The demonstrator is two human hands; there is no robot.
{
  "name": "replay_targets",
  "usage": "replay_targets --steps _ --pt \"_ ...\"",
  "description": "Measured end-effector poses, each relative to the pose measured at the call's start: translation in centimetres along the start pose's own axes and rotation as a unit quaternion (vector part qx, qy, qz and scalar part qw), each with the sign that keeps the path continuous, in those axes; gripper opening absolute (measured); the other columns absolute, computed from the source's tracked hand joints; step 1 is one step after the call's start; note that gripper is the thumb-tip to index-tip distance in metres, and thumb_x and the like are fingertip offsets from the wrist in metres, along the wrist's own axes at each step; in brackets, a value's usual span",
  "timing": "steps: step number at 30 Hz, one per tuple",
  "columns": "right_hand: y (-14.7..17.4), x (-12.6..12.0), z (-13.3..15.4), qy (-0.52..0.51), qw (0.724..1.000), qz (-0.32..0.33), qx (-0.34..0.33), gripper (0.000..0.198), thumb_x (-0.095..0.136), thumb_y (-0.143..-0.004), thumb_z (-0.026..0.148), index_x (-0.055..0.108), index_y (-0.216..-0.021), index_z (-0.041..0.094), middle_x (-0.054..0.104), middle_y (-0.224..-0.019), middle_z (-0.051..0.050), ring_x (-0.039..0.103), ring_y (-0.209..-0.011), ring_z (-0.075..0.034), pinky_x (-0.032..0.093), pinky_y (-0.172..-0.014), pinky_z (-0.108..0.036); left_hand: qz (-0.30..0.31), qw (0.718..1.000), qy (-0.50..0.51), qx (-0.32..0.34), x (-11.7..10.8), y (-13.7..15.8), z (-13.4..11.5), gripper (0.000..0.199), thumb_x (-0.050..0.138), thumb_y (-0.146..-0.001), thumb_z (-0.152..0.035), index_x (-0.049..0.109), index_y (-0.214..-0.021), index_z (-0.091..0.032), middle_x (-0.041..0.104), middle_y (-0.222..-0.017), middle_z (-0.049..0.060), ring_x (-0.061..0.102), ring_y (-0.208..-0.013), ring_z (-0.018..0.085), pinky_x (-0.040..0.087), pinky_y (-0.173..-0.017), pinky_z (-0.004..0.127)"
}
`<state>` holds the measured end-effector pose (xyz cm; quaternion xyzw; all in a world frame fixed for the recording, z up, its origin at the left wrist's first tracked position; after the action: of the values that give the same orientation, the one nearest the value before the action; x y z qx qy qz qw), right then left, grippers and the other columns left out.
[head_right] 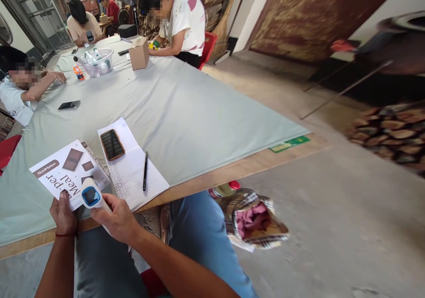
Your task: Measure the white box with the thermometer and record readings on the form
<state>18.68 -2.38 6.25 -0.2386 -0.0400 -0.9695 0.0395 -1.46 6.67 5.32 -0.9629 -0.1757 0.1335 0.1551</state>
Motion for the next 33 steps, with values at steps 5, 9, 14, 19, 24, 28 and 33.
replay_targets --steps 5,9,14,19,24,28,33 --pt "0.2 -5.2 3.5 0.149 0.983 -0.064 -0.084 0.038 0.065 -0.081 0.042 0.066 -0.110 0.018 0.065 -0.097 -0.004 0.058 -0.087 -0.019 0.047 -0.076 -0.029 -0.083 0.995 0.016 0.045 -0.8 0.0 -1.0 0.055 0.059 -0.080 -0.063 0.058 -0.106 -0.014 0.063 -0.100 0.009 0.060 -0.094 0.019 0.050 -0.088 0.032" --pt "0.3 -15.3 7.3 0.479 0.831 -0.272 -0.079 0.044 0.067 -0.084 0.037 0.062 -0.123 0.019 0.061 -0.111 -0.011 0.059 -0.102 -0.025 0.048 -0.087 -0.036 -0.118 0.991 0.002 0.069 -1.3 -0.6 -1.3 0.057 0.064 -0.077 -0.059 0.053 -0.113 -0.016 0.062 -0.110 0.009 0.060 -0.099 0.019 0.050 -0.093 0.035" --pt "0.5 -24.0 10.0 0.690 0.634 -0.346 0.043 0.041 0.060 -0.091 0.033 0.058 -0.125 0.012 0.056 -0.114 -0.017 0.059 -0.098 -0.026 0.046 -0.082 -0.034 -0.104 0.990 -0.015 0.099 -1.2 -0.9 -2.0 0.064 0.070 -0.075 -0.050 0.048 -0.123 -0.013 0.059 -0.122 0.015 0.059 -0.112 0.022 0.045 -0.105 0.039" --pt "1.0 -25.5 11.1 0.720 0.590 -0.359 0.068 0.044 0.062 -0.089 0.037 0.059 -0.123 0.009 0.056 -0.114 -0.021 0.052 -0.107 -0.032 0.041 -0.085 -0.039 -0.047 0.994 -0.023 0.092 0.2 -0.9 -2.8 0.068 0.072 -0.075 -0.042 0.045 -0.130 -0.012 0.057 -0.128 0.017 0.060 -0.113 0.022 0.049 -0.101 0.037" --pt "-1.5 -19.2 9.8 0.738 0.621 -0.242 -0.105 0.035 0.052 -0.095 0.024 0.063 -0.128 0.019 0.057 -0.117 -0.015 0.048 -0.109 -0.028 0.035 -0.090 -0.038 -0.032 0.995 -0.051 0.084 0.8 -0.7 -3.0 0.071 0.070 -0.077 -0.041 0.044 -0.135 -0.008 0.056 -0.131 0.020 0.060 -0.114 0.026 0.048 -0.102 0.040" --pt "-4.6 -15.4 6.6 0.762 0.634 -0.078 -0.102 0.037 0.044 -0.097 0.012 0.071 -0.118 0.026 0.061 -0.104 -0.011 0.049 -0.097 -0.023 0.031 -0.087 -0.035 -0.032 0.995 -0.058 0.074 0.8 -0.5 -2.9 0.075 0.070 -0.080 -0.040 0.040 -0.140 -0.007 0.055 -0.133 0.019 0.059 -0.116 0.026 0.048 -0.104 0.039" --pt "-5.3 -15.4 6.1 0.774 0.622 -0.002 -0.119 0.025 0.050 -0.096 0.014 0.074 -0.102 0.021 0.062 -0.100 -0.010 0.050 -0.096 -0.022 0.032 -0.088 -0.036 -0.010 0.996 -0.038 0.080 1.1 -0.3 -2.7 0.072 0.068 -0.083 -0.041 0.039 -0.140 -0.010 0.054 -0.135 0.015 0.057 -0.120 0.024 0.049 -0.104 0.036"
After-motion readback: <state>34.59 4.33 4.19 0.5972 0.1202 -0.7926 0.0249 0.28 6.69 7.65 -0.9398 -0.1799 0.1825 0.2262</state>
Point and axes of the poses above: each hand's wrist, its own y-axis away from the middle knuckle, its own x-axis out of the palm, z = x × y, the point moved 8 cm from there along -y, towards the middle knuckle
